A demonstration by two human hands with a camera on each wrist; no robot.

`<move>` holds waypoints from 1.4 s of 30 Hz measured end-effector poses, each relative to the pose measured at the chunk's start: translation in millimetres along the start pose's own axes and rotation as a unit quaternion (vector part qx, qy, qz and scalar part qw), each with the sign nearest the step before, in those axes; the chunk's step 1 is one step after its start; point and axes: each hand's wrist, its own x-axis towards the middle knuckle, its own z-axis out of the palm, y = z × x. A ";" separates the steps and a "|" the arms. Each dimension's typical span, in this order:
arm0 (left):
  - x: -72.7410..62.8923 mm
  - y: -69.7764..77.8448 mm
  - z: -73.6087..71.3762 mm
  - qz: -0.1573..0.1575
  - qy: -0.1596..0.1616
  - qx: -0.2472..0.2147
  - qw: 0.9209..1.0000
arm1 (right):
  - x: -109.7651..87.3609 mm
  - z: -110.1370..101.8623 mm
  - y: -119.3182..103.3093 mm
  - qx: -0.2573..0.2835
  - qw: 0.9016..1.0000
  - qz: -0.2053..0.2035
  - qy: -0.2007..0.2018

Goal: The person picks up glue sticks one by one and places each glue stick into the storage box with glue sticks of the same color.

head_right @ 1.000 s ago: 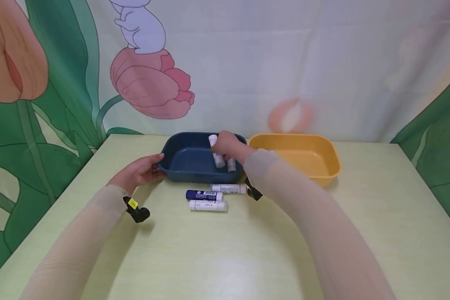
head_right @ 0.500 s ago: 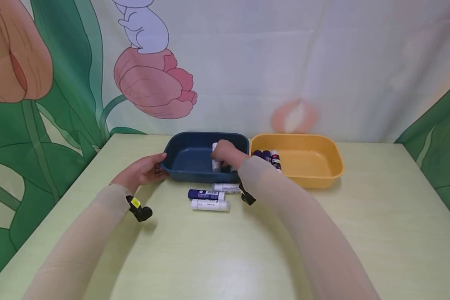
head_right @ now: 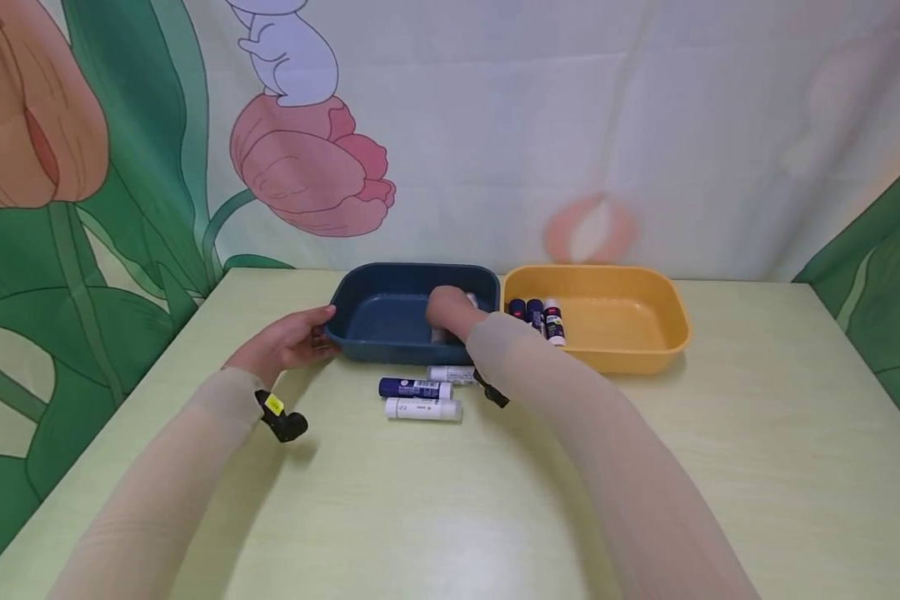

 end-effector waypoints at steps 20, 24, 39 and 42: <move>-0.7 1.0 -1.1 0.005 -0.012 -0.005 1.000 | -173.3 -70.0 4.2 0.085 0.980 -0.147 0.102; -0.6 4.4 0.0 0.007 -0.010 -0.001 1.000 | -195.8 -56.1 10.1 0.086 0.973 -0.179 0.121; -5.5 4.0 1.9 0.002 -0.024 -0.012 1.000 | -214.9 8.4 32.9 -0.034 0.970 -0.206 0.128; -5.9 3.3 2.2 -0.002 -0.027 -0.007 1.000 | -210.5 17.8 32.6 -0.063 0.967 -0.213 0.124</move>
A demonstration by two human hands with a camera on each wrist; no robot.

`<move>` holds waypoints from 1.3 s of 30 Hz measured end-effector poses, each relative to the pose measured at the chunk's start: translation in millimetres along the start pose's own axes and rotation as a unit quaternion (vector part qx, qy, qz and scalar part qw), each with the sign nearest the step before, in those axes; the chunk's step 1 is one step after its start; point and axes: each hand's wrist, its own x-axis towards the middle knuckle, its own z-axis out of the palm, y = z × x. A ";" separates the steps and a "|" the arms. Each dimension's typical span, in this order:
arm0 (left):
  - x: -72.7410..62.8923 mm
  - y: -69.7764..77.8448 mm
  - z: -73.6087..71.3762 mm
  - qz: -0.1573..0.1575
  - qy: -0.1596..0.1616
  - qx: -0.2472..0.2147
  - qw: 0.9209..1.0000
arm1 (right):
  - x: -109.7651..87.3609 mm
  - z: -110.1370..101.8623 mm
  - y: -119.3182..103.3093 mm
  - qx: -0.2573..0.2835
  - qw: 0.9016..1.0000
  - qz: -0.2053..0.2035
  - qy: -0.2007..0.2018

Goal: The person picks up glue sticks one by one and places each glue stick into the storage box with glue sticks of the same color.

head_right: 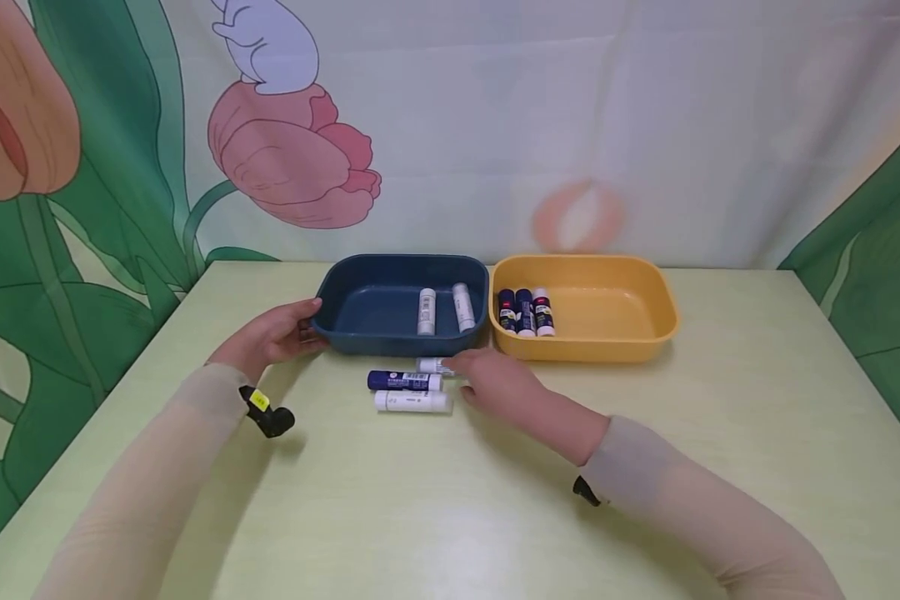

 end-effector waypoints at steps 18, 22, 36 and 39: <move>-0.9 3.7 -3.1 0.003 -0.001 0.021 1.000 | 20.5 13.7 -4.3 -0.075 0.997 -0.008 -0.011; -0.9 3.3 -2.7 0.005 0.002 0.021 1.000 | 21.9 16.4 -3.7 -0.089 0.996 -0.013 0.007; 1.5 -2.4 -3.8 0.005 0.004 0.024 1.000 | 22.9 21.9 0.3 -0.102 0.995 0.018 -0.008; 1.8 -2.7 -3.1 0.002 0.011 0.023 1.000 | 23.3 23.5 1.2 -0.099 0.995 0.020 -0.010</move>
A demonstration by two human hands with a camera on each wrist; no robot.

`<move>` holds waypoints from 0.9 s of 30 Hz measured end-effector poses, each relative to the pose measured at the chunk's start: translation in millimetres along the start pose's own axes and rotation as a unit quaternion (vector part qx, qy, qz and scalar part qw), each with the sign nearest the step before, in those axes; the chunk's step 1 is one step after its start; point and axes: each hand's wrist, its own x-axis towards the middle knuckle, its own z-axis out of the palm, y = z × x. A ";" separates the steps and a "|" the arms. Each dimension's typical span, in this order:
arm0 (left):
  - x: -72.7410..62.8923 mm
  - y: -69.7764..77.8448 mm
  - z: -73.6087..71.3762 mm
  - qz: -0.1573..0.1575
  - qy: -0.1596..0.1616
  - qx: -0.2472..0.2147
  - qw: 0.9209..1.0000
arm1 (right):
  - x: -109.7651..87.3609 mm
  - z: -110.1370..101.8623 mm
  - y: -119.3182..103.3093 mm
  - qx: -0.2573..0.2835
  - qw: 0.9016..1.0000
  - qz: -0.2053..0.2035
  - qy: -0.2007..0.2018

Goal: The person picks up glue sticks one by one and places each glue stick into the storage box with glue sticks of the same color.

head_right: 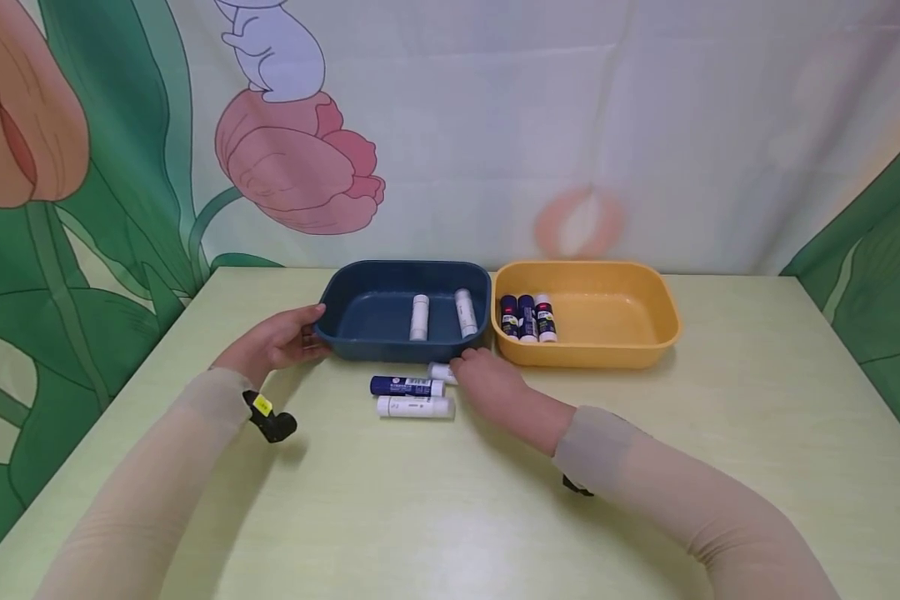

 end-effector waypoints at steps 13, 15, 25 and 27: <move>1.2 -0.9 0.0 0.002 0.003 0.004 1.000 | -0.7 -6.8 -0.6 -0.014 1.000 -0.004 0.022; 1.4 -2.2 -0.3 0.002 0.003 0.003 1.000 | -1.2 -11.2 -2.5 -0.014 1.000 -0.002 0.017; 2.5 -1.7 0.4 0.007 0.001 0.000 1.000 | -5.6 -37.3 -7.7 0.024 0.999 -0.002 -0.037; 2.7 -1.3 0.2 0.007 0.002 0.001 1.000 | -5.7 -40.7 -7.3 0.033 0.999 -0.007 -0.040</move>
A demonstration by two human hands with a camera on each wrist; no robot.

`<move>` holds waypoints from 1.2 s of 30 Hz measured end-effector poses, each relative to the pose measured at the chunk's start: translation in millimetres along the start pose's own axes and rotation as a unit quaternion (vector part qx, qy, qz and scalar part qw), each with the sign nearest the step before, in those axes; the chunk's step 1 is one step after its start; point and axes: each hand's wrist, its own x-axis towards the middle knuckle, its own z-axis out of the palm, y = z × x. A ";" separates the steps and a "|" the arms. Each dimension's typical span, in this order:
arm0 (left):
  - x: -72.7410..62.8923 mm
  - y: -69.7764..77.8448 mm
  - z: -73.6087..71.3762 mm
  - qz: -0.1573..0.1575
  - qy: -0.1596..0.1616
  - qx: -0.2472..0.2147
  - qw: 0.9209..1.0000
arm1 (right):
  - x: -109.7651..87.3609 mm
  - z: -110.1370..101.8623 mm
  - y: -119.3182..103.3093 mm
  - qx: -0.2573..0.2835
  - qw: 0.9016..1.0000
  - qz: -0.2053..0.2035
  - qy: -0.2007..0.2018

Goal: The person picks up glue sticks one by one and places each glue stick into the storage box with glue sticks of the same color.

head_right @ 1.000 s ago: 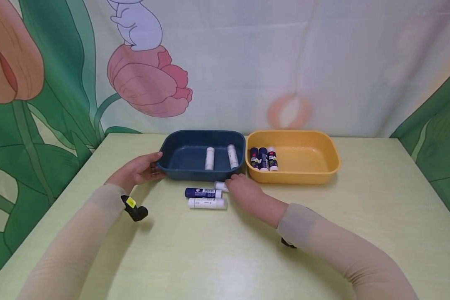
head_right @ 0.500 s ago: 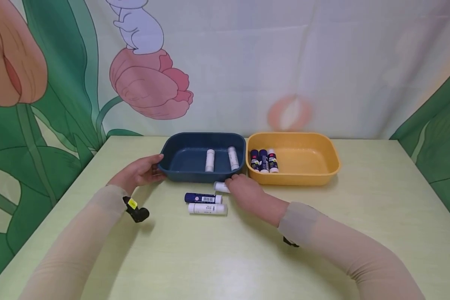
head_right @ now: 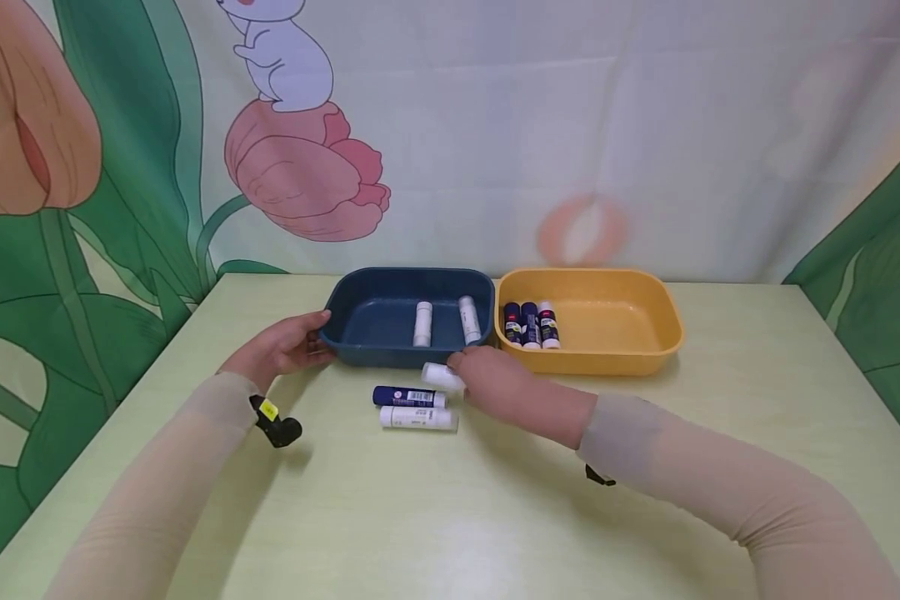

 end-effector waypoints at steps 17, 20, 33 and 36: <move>1.0 -1.2 -0.5 -0.006 0.007 -0.012 1.000 | 7.8 -62.8 6.8 0.109 0.992 0.055 -0.045; 0.3 -0.6 -1.3 -0.006 0.007 -0.012 1.000 | 14.5 -77.4 12.0 0.141 0.986 0.066 -0.055; -0.6 0.1 -0.3 -0.005 0.000 -0.013 1.000 | 62.4 -97.2 20.4 0.297 0.933 0.173 -0.101; -0.3 0.8 -0.9 -0.004 0.004 -0.011 1.000 | 72.9 -98.9 19.5 0.331 0.919 0.182 -0.110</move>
